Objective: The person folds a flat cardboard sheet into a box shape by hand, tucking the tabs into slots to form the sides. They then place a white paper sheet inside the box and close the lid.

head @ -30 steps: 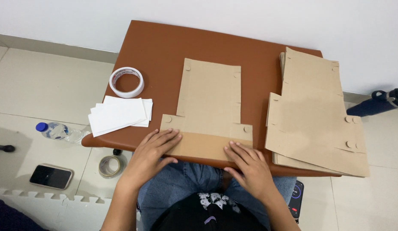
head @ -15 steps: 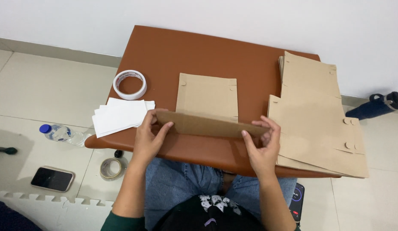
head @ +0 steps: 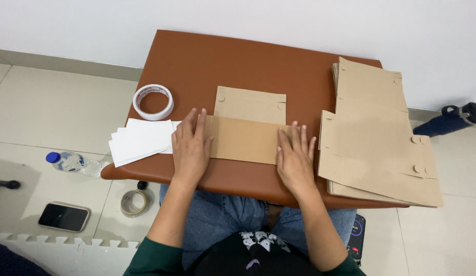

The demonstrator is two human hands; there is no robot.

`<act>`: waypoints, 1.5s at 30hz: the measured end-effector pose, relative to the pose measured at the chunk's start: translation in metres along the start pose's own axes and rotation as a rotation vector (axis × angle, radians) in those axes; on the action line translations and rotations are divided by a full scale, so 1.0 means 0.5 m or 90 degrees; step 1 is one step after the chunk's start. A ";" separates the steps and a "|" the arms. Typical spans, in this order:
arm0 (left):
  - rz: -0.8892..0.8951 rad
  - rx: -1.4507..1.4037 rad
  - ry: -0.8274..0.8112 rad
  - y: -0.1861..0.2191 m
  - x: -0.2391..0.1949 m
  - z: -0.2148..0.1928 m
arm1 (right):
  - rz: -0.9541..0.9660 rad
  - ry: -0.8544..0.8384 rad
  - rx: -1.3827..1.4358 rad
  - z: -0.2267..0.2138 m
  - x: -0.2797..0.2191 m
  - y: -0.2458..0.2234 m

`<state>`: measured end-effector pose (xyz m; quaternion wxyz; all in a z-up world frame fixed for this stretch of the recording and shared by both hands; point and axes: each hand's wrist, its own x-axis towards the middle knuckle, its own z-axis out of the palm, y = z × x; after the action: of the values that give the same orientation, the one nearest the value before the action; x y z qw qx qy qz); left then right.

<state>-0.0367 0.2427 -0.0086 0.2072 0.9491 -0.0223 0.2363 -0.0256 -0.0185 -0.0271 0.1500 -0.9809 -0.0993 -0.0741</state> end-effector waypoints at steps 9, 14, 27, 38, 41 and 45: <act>0.015 -0.031 -0.081 -0.057 0.001 0.064 | -0.069 -0.194 -0.022 0.013 0.042 -0.132; 0.044 -0.048 -0.059 -0.049 -0.005 0.059 | -0.152 -0.193 -0.013 0.086 0.082 -0.215; 0.055 0.022 -0.121 -0.056 -0.018 0.061 | -0.220 -0.080 0.026 0.074 -0.031 -0.126; 0.110 -0.002 -0.110 0.017 -0.068 0.013 | -0.128 -0.013 -0.092 0.035 0.024 -0.038; 0.128 -0.016 -0.117 0.051 -0.088 0.014 | -0.095 -0.017 -0.096 0.023 0.035 -0.028; 0.176 -0.065 -0.141 0.103 -0.124 0.032 | -0.069 -0.049 -0.079 -0.010 0.042 -0.030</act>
<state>-0.0920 0.1859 -0.0299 0.2169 0.9455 -0.1868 0.1551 -0.0094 -0.0023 -0.0143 0.0807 -0.9837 -0.1528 -0.0502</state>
